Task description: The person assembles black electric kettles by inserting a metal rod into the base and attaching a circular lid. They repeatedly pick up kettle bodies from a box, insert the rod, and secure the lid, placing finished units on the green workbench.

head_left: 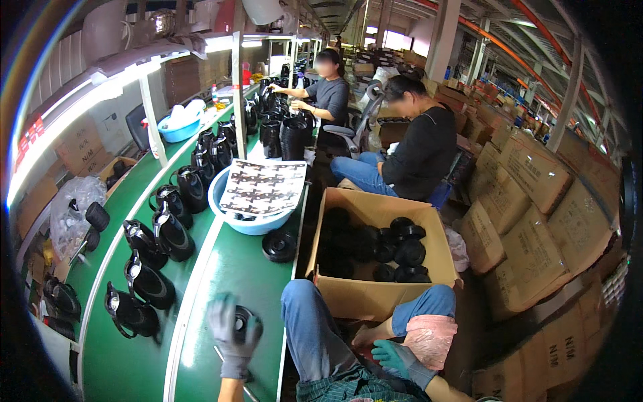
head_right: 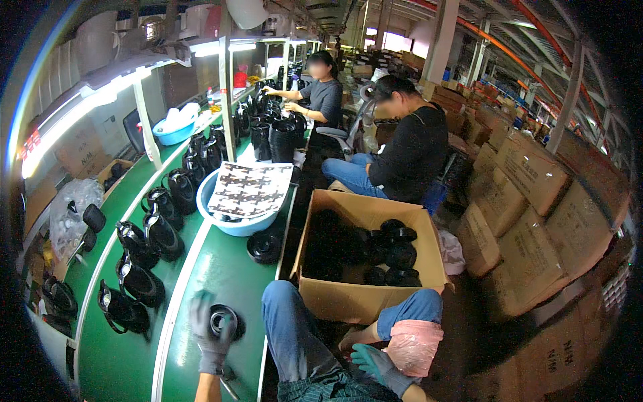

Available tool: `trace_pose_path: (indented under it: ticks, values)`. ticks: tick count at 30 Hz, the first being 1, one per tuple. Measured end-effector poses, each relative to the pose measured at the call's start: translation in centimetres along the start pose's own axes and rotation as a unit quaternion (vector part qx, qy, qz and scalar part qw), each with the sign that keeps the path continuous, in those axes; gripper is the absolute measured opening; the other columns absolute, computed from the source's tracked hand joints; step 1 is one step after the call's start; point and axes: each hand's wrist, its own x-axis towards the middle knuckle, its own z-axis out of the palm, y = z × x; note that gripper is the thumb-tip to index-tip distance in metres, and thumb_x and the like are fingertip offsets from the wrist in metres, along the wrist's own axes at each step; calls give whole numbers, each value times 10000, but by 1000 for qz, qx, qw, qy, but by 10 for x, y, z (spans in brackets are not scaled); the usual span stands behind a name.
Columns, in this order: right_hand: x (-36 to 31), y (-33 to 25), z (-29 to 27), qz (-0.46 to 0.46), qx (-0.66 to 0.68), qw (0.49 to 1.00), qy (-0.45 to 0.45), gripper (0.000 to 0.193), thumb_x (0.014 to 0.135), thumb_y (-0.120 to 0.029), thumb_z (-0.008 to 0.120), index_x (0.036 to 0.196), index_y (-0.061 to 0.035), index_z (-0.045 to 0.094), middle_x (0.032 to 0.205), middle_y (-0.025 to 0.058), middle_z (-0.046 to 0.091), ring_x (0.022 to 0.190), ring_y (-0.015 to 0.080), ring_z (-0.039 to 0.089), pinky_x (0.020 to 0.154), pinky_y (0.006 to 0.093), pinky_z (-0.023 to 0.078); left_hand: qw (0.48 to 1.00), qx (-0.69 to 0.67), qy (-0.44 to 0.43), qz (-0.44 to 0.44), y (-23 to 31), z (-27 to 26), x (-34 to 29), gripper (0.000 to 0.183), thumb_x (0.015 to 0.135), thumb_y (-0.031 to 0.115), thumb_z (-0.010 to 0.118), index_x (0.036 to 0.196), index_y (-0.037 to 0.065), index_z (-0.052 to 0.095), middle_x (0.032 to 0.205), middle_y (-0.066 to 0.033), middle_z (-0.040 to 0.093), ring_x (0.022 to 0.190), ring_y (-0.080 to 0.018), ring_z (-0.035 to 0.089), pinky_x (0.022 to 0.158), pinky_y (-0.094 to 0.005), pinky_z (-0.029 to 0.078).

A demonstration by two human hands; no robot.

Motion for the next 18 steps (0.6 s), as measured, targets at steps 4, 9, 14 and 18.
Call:
trace_pose_path:
  ticks: [4, 9, 14, 18]
  values:
    - [11, 37, -45, -290, -318, 903, -8, 453, 1082, -230, 503, 1493, -42, 475, 1374, 120, 617, 1265, 185, 593, 1011, 322, 510, 972, -168, -160, 23, 67, 52, 19, 582, 820, 273, 779, 1326, 33, 618, 1339, -203, 616, 1261, -396, 565, 1117, -489, 410]
    - [13, 24, -69, -152, -204, 958, 133, 437, 1008, -189, 630, 1392, 9, 566, 1383, 132, 626, 1237, 280, 610, 1102, 355, 442, 889, -238, -381, 87, 148, 140, 25, 531, 925, 380, 693, 1359, 82, 618, 1337, -185, 631, 1256, -356, 583, 1091, -446, 438]
    - [25, 74, -184, -245, -98, 934, 241, 557, 1024, -322, 636, 1469, -13, 506, 1450, 149, 574, 1334, 260, 535, 1146, 397, 396, 847, -156, -474, 184, 220, 239, 26, 598, 903, 414, 710, 1393, 95, 585, 1377, -182, 599, 1292, -371, 551, 1109, -470, 418]
    - [21, -4, -218, -214, -268, 828, 443, 670, 1012, -341, 610, 1570, -62, 364, 1571, 198, 426, 1431, 394, 406, 1191, 516, 317, 853, -32, -461, 242, 251, 328, 30, 818, 855, 526, 710, 1499, 90, 454, 1507, -183, 483, 1417, -393, 414, 1179, -555, 307]
